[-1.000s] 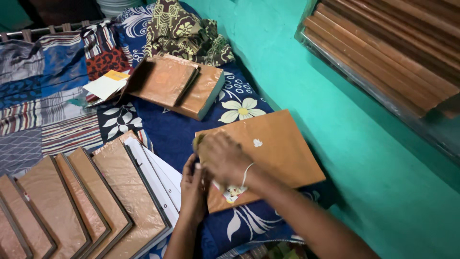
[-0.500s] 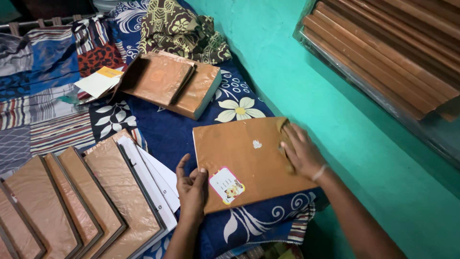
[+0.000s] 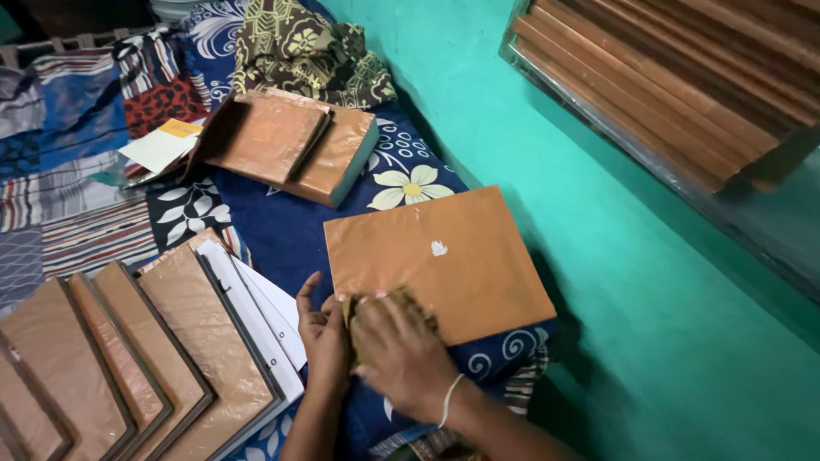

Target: The person wipes down several brown envelopes with a cloth, cleaning each one individually before placing them in a stack on a shelf.

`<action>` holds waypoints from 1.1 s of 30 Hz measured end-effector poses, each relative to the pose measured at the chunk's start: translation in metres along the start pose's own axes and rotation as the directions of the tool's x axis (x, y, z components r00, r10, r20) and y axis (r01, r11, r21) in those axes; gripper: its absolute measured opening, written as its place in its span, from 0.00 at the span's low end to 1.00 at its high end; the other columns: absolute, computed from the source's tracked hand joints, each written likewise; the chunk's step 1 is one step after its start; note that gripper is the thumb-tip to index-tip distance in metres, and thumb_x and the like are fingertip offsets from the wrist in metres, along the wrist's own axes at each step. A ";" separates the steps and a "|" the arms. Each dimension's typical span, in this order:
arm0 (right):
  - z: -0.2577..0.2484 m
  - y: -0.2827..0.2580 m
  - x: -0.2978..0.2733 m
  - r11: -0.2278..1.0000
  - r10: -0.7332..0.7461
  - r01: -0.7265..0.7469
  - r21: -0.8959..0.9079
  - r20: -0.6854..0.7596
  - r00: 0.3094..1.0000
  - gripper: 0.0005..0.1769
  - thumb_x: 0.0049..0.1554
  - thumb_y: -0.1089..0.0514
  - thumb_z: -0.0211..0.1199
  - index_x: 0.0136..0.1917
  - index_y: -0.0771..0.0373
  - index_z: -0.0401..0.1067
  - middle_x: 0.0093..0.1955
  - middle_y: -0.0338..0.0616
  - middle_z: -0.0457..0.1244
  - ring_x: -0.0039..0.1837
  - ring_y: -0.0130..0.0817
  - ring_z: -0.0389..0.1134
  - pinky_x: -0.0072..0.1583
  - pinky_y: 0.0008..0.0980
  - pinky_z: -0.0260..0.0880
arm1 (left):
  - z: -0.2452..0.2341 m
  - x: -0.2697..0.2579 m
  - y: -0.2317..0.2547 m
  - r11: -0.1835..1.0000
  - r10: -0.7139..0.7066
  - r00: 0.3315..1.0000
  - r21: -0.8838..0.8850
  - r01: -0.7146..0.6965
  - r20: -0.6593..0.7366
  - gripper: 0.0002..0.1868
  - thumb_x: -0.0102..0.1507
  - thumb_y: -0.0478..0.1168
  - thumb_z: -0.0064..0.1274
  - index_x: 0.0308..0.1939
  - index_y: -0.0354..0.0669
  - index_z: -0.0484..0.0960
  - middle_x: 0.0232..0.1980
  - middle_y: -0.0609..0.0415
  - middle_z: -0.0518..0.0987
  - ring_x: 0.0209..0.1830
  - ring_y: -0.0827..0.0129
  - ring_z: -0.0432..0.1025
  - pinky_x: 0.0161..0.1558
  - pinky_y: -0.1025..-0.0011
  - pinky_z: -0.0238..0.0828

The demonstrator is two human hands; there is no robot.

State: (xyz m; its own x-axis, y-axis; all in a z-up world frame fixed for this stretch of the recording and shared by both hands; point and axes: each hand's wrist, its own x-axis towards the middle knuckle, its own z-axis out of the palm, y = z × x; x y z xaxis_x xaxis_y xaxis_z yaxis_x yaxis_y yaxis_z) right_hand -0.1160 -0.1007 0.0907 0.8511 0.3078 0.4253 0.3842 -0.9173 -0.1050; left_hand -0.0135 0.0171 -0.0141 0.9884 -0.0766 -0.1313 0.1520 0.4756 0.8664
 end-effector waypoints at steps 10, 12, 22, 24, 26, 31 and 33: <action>-0.004 0.157 0.001 0.970 0.150 -0.149 -0.190 -0.007 0.989 0.25 0.57 0.48 0.59 0.64 0.63 0.68 0.70 0.59 0.59 0.72 0.57 0.57 0.69 0.55 0.56 | 0.001 0.004 -0.009 0.987 0.052 0.999 -0.152 -0.050 0.014 0.29 0.67 0.30 0.49 0.71 0.41 0.58 0.33 0.58 0.77 0.28 0.82 0.66 0.31 0.82 0.63; 0.001 0.196 0.001 0.943 0.327 -0.332 -0.034 -0.104 0.939 0.28 0.62 0.48 0.57 0.69 0.68 0.65 0.73 0.66 0.56 0.72 0.66 0.54 0.68 0.55 0.58 | 0.003 0.006 -0.007 0.988 0.046 0.999 -0.150 -0.045 0.006 0.29 0.66 0.30 0.49 0.71 0.41 0.58 0.34 0.58 0.78 0.29 0.82 0.67 0.32 0.81 0.64; 0.032 0.093 0.053 0.972 0.190 -0.145 -0.184 0.260 0.947 0.34 0.56 0.48 0.59 0.69 0.71 0.63 0.73 0.61 0.53 0.71 0.60 0.53 0.72 0.57 0.50 | -0.014 0.016 -0.034 0.976 0.117 0.992 -0.190 -0.108 0.038 0.27 0.73 0.34 0.49 0.75 0.39 0.61 0.34 0.57 0.73 0.31 0.80 0.63 0.34 0.80 0.59; 0.039 0.052 0.070 1.000 0.019 -0.020 0.008 0.119 0.993 0.31 0.58 0.48 0.60 0.66 0.74 0.64 0.74 0.67 0.52 0.72 0.64 0.51 0.71 0.55 0.51 | -0.013 0.016 -0.027 0.977 0.145 0.989 -0.163 -0.138 0.031 0.25 0.77 0.36 0.49 0.78 0.37 0.64 0.32 0.57 0.69 0.27 0.79 0.57 0.29 0.79 0.53; 0.042 0.026 0.084 0.999 -0.036 0.034 0.031 0.059 0.998 0.30 0.56 0.51 0.60 0.67 0.71 0.65 0.73 0.62 0.54 0.73 0.61 0.52 0.73 0.53 0.50 | -0.007 0.011 -0.014 0.987 0.069 0.997 -0.141 -0.074 -0.040 0.22 0.72 0.42 0.41 0.68 0.38 0.62 0.48 0.61 0.82 0.45 0.82 0.77 0.46 0.81 0.74; 0.036 0.044 0.110 0.984 -0.149 0.170 -0.053 0.280 0.948 0.34 0.48 0.48 0.62 0.64 0.68 0.66 0.67 0.57 0.56 0.72 0.58 0.52 0.71 0.53 0.50 | -0.005 0.006 -0.003 0.983 0.008 0.999 -0.183 -0.017 -0.050 0.25 0.72 0.44 0.43 0.72 0.44 0.61 0.36 0.59 0.77 0.30 0.81 0.69 0.31 0.81 0.65; 0.038 0.073 0.111 0.986 0.016 0.034 -0.165 0.293 0.956 0.30 0.62 0.44 0.56 0.68 0.69 0.65 0.67 0.59 0.57 0.69 0.58 0.54 0.71 0.54 0.52 | -0.006 0.008 -0.009 0.996 0.027 0.999 -0.086 -0.030 -0.034 0.26 0.74 0.44 0.46 0.75 0.45 0.61 0.30 0.58 0.72 0.23 0.81 0.62 0.24 0.81 0.57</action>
State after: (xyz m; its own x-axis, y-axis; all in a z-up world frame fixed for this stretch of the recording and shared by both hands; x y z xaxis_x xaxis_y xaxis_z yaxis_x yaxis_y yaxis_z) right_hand 0.0198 -0.1242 0.0964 0.9244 0.3540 0.1417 0.3490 -0.9352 0.0595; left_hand -0.0071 0.0178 -0.0257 0.9916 -0.0343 -0.1243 0.1225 0.5513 0.8252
